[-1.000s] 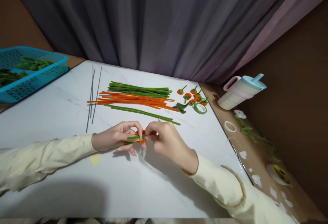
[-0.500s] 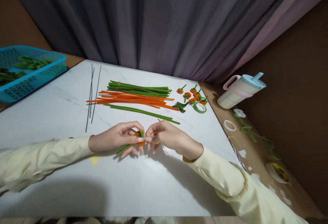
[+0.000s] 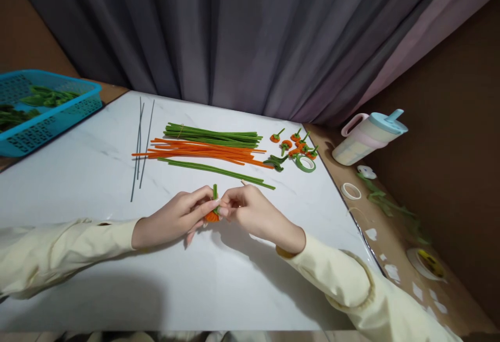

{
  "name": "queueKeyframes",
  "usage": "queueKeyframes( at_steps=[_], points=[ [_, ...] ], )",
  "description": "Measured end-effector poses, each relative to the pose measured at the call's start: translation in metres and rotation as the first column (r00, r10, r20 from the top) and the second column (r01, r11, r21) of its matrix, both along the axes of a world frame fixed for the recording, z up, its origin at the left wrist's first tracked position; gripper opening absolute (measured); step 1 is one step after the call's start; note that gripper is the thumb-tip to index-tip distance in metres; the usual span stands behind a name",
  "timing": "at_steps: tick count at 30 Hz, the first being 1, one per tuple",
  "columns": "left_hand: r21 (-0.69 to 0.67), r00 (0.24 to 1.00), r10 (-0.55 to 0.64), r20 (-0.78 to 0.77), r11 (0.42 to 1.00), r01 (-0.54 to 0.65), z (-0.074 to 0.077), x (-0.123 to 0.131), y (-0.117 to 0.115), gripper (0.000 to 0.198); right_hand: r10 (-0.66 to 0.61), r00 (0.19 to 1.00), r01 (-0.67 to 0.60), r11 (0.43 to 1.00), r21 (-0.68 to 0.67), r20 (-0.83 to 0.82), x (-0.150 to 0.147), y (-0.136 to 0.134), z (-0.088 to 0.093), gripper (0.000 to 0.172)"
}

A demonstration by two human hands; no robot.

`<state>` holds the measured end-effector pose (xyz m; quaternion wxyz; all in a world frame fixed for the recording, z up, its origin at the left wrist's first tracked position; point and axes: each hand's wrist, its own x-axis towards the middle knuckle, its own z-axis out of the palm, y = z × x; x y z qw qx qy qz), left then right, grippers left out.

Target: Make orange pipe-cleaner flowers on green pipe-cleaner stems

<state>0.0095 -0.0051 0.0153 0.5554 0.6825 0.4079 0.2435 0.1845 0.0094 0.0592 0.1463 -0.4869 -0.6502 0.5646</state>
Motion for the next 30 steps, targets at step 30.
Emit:
queueKeyframes(
  at_steps=[30],
  points=[
    [0.658, 0.995, 0.093, -0.029, 0.752, -0.051, 0.008, -0.003, 0.003, 0.018, 0.003, 0.994, -0.102, 0.411, 0.906, 0.111, 0.025, 0.002, -0.023, 0.017]
  ],
)
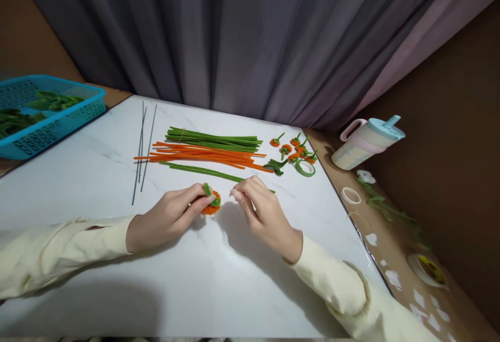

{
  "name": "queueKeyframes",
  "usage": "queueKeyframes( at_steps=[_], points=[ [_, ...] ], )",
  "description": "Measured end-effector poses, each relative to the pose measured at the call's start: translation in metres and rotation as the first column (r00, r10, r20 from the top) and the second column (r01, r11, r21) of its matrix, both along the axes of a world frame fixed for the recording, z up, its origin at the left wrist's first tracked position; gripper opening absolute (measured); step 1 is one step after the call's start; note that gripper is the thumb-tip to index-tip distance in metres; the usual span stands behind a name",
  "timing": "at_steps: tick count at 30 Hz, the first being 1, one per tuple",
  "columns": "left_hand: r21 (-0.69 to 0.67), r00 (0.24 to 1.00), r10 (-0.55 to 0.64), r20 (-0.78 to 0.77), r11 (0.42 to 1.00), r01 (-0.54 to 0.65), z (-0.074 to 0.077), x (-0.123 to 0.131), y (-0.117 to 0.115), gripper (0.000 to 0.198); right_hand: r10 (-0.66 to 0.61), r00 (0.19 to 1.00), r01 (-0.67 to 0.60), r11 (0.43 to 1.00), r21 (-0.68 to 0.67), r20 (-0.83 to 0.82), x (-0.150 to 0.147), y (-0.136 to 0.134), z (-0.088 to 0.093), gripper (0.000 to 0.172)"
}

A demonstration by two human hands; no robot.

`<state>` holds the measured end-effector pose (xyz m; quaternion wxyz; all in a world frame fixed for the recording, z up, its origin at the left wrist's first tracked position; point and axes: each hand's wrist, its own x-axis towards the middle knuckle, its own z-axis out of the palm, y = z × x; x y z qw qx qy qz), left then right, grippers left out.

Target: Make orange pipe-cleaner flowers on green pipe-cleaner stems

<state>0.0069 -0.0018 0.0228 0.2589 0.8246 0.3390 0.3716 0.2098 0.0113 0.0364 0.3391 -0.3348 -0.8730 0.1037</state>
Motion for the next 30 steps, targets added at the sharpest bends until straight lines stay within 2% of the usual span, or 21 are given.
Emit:
queueKeyframes(
  at_steps=[1, 3, 5, 8, 12, 15, 17, 19, 21, 23, 27, 30],
  points=[
    [0.115, 1.0, -0.01, -0.024, 0.993, 0.012, -0.002, -0.001, 0.001, 0.016, -0.065, 0.997, 0.055, 0.983, -0.177, -0.049, -0.004, -0.006, 0.0, 0.02],
    [0.27, 0.996, -0.014, -0.091, 0.962, 0.038, -0.007, -0.003, 0.001, 0.014, -0.107, 0.991, 0.07, 0.925, -0.372, -0.079, -0.012, -0.016, 0.001, 0.025],
    [0.339, 0.986, 0.005, -0.169, 0.939, 0.053, -0.012, -0.005, 0.0, 0.013, -0.094, 0.992, 0.052, 0.912, -0.408, -0.083, -0.02, -0.023, 0.004, 0.026],
    [0.386, 0.964, 0.046, -0.26, 0.921, 0.06, -0.018, -0.006, 0.0, 0.015, -0.11, 0.992, 0.077, 0.92, -0.384, -0.064, -0.028, -0.027, 0.007, 0.024],
    [0.376, 0.963, 0.045, -0.265, 0.925, 0.06, -0.018, -0.005, 0.0, 0.018, -0.173, 0.98, 0.114, 0.893, -0.435, -0.098, -0.033, -0.029, 0.002, 0.021],
    [0.255, 0.985, -0.008, -0.175, 0.965, 0.053, -0.012, -0.002, -0.002, 0.021, -0.214, 0.96, 0.125, 0.905, -0.407, -0.18, -0.036, -0.029, -0.007, 0.018],
    [0.074, 0.996, -0.02, -0.092, 0.997, 0.027, -0.006, 0.0, -0.004, 0.02, -0.22, 0.949, 0.134, 0.929, -0.344, -0.226, -0.038, -0.029, -0.012, 0.017],
    [-0.155, 1.0, 0.002, -0.008, 0.988, -0.003, -0.002, 0.002, -0.006, 0.018, -0.197, 0.947, 0.131, 0.958, -0.255, -0.254, -0.04, -0.027, -0.015, 0.017],
    [-0.359, 0.998, 0.014, 0.063, 0.933, 0.01, -0.001, 0.002, -0.007, 0.02, -0.167, 0.951, 0.122, 0.975, -0.183, -0.259, -0.04, -0.025, -0.015, 0.018],
    [-0.489, 0.99, 0.001, 0.138, 0.87, 0.067, -0.001, 0.001, -0.007, 0.02, -0.146, 0.958, 0.106, 0.98, -0.166, -0.248, -0.039, -0.023, -0.013, 0.018],
    [-0.594, 0.915, -0.051, 0.4, 0.746, 0.301, 0.001, 0.0, -0.002, 0.018, -0.155, 0.956, 0.103, 0.972, -0.211, -0.249, -0.03, -0.019, -0.011, 0.017],
    [-0.688, 0.882, -0.005, 0.47, 0.625, 0.37, 0.007, -0.001, 0.005, 0.016, -0.166, 0.951, 0.113, 0.972, -0.207, -0.26, -0.023, -0.017, -0.014, 0.016]
  ],
)
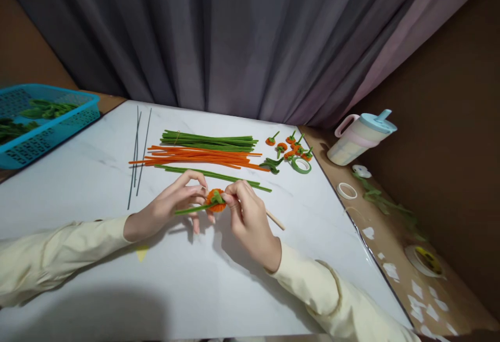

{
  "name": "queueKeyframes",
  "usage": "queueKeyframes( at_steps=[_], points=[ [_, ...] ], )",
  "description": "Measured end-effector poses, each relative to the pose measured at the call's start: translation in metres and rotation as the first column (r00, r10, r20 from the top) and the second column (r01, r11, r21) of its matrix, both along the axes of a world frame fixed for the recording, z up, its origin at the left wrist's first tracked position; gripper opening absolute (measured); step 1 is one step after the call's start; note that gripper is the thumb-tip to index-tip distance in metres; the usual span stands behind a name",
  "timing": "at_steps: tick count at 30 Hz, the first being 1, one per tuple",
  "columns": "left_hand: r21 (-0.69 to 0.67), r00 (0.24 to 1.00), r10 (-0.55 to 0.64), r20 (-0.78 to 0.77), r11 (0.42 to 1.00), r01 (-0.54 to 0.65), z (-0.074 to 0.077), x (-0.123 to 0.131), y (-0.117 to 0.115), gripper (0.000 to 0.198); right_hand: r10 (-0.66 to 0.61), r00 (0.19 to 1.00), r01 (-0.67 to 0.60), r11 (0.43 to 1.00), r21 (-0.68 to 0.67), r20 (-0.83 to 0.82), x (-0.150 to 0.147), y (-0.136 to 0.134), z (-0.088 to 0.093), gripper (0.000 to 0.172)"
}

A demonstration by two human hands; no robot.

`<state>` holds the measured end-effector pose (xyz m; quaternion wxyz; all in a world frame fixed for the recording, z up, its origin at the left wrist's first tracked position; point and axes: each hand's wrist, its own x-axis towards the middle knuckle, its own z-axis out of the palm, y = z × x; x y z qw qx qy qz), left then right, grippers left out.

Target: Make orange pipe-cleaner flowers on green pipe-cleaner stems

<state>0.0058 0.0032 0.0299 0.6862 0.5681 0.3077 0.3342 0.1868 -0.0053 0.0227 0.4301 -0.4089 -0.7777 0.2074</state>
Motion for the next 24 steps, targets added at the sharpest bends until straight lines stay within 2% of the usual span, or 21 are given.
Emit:
queueKeyframes(
  at_steps=[2, 4, 5, 7, 8, 10, 14, 20, 22, 24],
  points=[
    [0.029, 0.994, 0.001, -0.106, 1.0, 0.002, 0.003, -0.001, 0.004, 0.02, 0.016, 1.0, -0.016, 0.999, 0.035, 0.007, 0.002, 0.001, -0.002, 0.016],
    [0.273, 0.956, 0.076, -0.283, 0.962, 0.004, 0.005, -0.003, 0.007, 0.027, 0.037, 0.999, -0.038, 0.996, 0.08, 0.02, 0.003, 0.001, -0.004, 0.017],
    [0.43, 0.923, 0.14, -0.359, 0.903, 0.03, 0.005, -0.003, 0.008, 0.03, 0.045, 0.999, -0.047, 0.994, 0.098, 0.027, 0.002, 0.001, -0.004, 0.017],
    [0.661, 0.855, 0.242, -0.458, 0.736, 0.146, 0.005, -0.004, 0.008, 0.03, 0.051, 0.998, -0.055, 0.991, 0.118, 0.036, 0.001, 0.0, -0.005, 0.018],
    [0.708, 0.826, 0.263, -0.498, 0.673, 0.213, 0.005, -0.004, 0.007, 0.028, 0.05, 0.998, -0.055, 0.991, 0.121, 0.039, 0.0, 0.0, -0.006, 0.018],
    [0.715, 0.775, 0.267, -0.573, 0.624, 0.314, 0.004, -0.004, 0.005, 0.023, 0.043, 0.998, -0.047, 0.991, 0.123, 0.038, -0.001, -0.001, -0.007, 0.018],
    [0.657, 0.688, 0.276, -0.671, 0.651, 0.38, 0.001, -0.002, 0.0, 0.015, 0.024, 0.999, -0.028, 0.99, 0.136, 0.032, -0.003, -0.002, -0.011, 0.018],
    [0.581, 0.666, 0.227, -0.711, 0.724, 0.373, 0.0, 0.0, -0.002, 0.011, 0.021, 0.998, -0.03, 0.988, 0.148, 0.059, -0.003, 0.0, -0.012, 0.019],
    [0.575, 0.656, 0.224, -0.72, 0.722, 0.385, -0.001, 0.0, -0.001, 0.013, 0.029, 0.996, -0.042, 0.988, 0.151, 0.086, -0.003, 0.0, -0.011, 0.02],
    [0.618, 0.678, 0.243, -0.694, 0.684, 0.387, -0.002, 0.0, 0.0, 0.017, 0.044, 0.994, -0.06, 0.986, 0.156, 0.103, -0.003, 0.001, -0.011, 0.02]
  ],
)
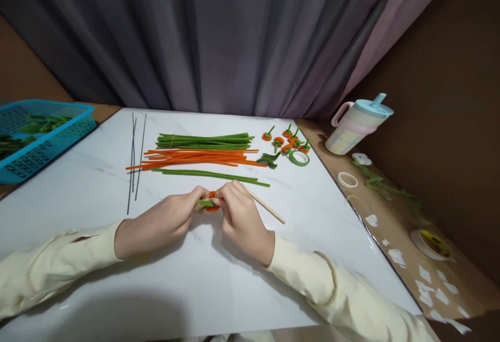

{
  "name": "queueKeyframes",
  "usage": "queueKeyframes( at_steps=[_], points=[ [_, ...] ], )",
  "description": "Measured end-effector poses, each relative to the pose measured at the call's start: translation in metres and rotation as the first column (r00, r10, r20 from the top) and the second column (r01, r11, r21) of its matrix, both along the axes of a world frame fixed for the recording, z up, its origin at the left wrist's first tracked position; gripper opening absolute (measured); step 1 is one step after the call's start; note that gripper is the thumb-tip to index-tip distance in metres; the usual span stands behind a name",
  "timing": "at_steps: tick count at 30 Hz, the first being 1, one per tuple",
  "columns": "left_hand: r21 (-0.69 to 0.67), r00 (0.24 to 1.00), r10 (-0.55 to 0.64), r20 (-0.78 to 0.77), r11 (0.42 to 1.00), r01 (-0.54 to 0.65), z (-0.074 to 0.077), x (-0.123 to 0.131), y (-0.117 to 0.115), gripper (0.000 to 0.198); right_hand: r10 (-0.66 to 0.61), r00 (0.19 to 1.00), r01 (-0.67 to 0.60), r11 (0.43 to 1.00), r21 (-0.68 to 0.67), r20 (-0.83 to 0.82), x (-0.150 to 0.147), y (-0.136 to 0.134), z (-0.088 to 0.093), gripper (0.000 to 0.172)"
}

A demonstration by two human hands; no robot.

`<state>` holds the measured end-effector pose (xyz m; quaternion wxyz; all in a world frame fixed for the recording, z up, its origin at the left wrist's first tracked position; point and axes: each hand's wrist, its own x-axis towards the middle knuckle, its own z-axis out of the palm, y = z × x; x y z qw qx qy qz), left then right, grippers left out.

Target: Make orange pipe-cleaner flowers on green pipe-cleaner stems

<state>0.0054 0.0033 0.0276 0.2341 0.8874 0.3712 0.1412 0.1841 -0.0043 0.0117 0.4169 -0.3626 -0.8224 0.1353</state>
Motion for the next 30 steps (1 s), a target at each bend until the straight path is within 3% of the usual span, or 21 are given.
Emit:
queueKeyframes(
  at_steps=[4, 10, 17, 21, 25, 30],
  points=[
    [0.02, 0.986, -0.053, 0.161, 0.999, 0.05, -0.001, 0.003, 0.002, 0.025, 0.022, 1.0, -0.022, 1.0, 0.019, 0.016, 0.0, 0.001, -0.001, 0.021],
    [-0.129, 0.961, 0.061, 0.271, 0.991, -0.026, 0.007, 0.01, 0.003, 0.02, 0.06, 0.996, -0.065, 0.995, 0.081, 0.062, 0.001, 0.0, -0.002, 0.023],
    [-0.203, 0.967, 0.101, 0.232, 0.978, -0.054, 0.009, 0.009, 0.003, 0.019, 0.108, 0.983, -0.128, 0.983, 0.132, 0.146, 0.002, 0.002, -0.002, 0.023],
    [-0.122, 0.969, 0.092, 0.228, 0.99, -0.065, 0.01, 0.007, 0.004, 0.012, 0.118, 0.991, -0.114, 0.991, -0.066, 0.061, 0.004, 0.005, 0.002, 0.017],
    [0.002, 0.971, 0.094, 0.218, 0.995, -0.097, 0.01, 0.007, 0.004, 0.015, 0.015, 0.999, -0.03, 0.935, -0.352, -0.045, 0.004, 0.005, 0.008, 0.018],
    [-0.02, 0.974, 0.103, 0.202, 0.995, -0.101, 0.009, 0.008, 0.003, 0.016, -0.034, 0.992, -0.021, 0.904, -0.427, -0.121, 0.001, 0.004, 0.005, 0.018]
  ],
)
